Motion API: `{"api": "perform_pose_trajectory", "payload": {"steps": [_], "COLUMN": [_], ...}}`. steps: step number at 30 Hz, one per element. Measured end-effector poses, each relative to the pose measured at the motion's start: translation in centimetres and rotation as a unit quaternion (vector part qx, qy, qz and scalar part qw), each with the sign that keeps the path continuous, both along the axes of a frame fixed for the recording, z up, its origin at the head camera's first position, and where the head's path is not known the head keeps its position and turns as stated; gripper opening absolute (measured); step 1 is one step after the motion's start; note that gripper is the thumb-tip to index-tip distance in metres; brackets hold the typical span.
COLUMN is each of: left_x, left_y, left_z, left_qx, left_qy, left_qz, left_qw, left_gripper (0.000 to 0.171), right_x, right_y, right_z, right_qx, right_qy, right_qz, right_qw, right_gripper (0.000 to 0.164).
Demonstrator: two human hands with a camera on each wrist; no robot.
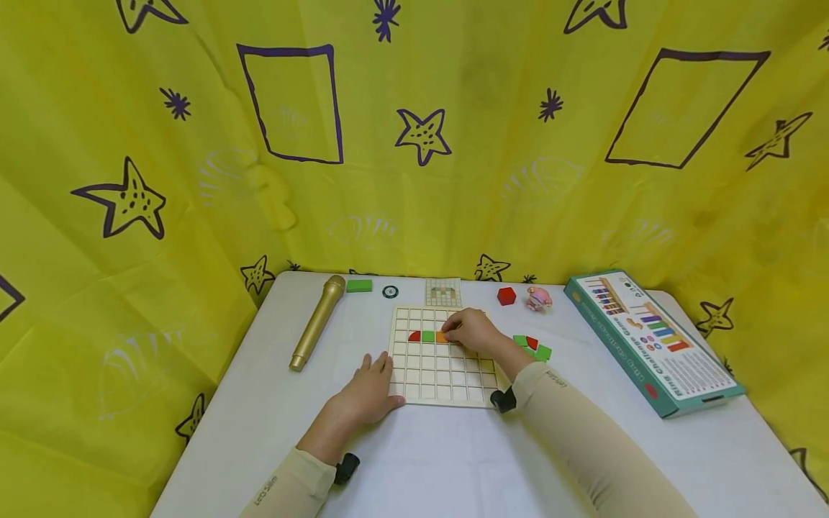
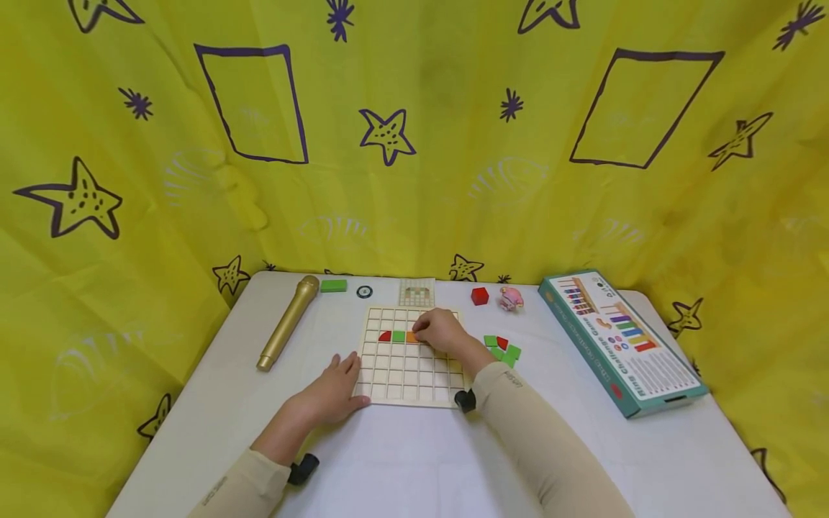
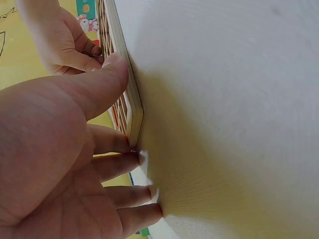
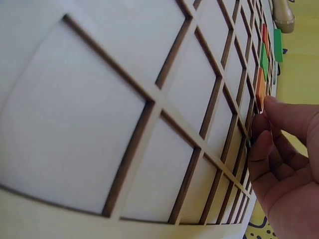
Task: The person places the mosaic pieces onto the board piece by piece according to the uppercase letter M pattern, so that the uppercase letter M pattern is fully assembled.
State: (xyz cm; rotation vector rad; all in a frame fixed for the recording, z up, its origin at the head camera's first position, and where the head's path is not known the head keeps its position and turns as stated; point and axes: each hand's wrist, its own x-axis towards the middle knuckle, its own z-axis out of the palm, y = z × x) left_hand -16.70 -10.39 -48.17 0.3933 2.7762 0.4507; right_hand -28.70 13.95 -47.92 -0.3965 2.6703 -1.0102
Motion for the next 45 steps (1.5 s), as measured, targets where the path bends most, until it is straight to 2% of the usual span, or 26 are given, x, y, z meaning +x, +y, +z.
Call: {"api": "perform_pose_trajectory", "payload": {"steps": [9, 19, 27, 39, 45], "left_x": [0.0, -0.1, -0.1, -0.1, -0.1], "left_y": [0.1, 0.2, 0.2, 0.2, 0.0], "left_z": [-0.2, -0.3, -0.2, -0.1, -0.2], "left_qx": [0.001, -0.005, -0.007, -0.002, -0.005], "left_qy": [-0.001, 0.001, 0.002, -0.004, -0.003], "left_qz": [0.004, 0.002, 0.001, 0.004, 0.001], "left_qw": [1.0, 1.0, 1.0, 1.0, 1.0], "left_gripper": [0.085, 0.085, 0.085, 0.085, 0.084], "right_x": [0.3, 0.3, 0.4, 0.5, 0.7], "right_y": [1.2, 3.1, 4.9, 8.3, 9.7], "right_z": [0.4, 0.3, 0.3, 1.4, 1.8], "right_qx": [-0.024, -0.039, -0.018, 0.001, 0.008], "right_qy": [-0.003, -0.005, 0.008, 0.01, 0.026], "right_qz": [0.002, -0.03, -0.034, -0.049, -0.05], "right_qw": [1.0, 0.999, 0.999, 0.999, 0.998], "right_gripper": [0.013, 0.016, 0.016, 0.015, 0.017]}}
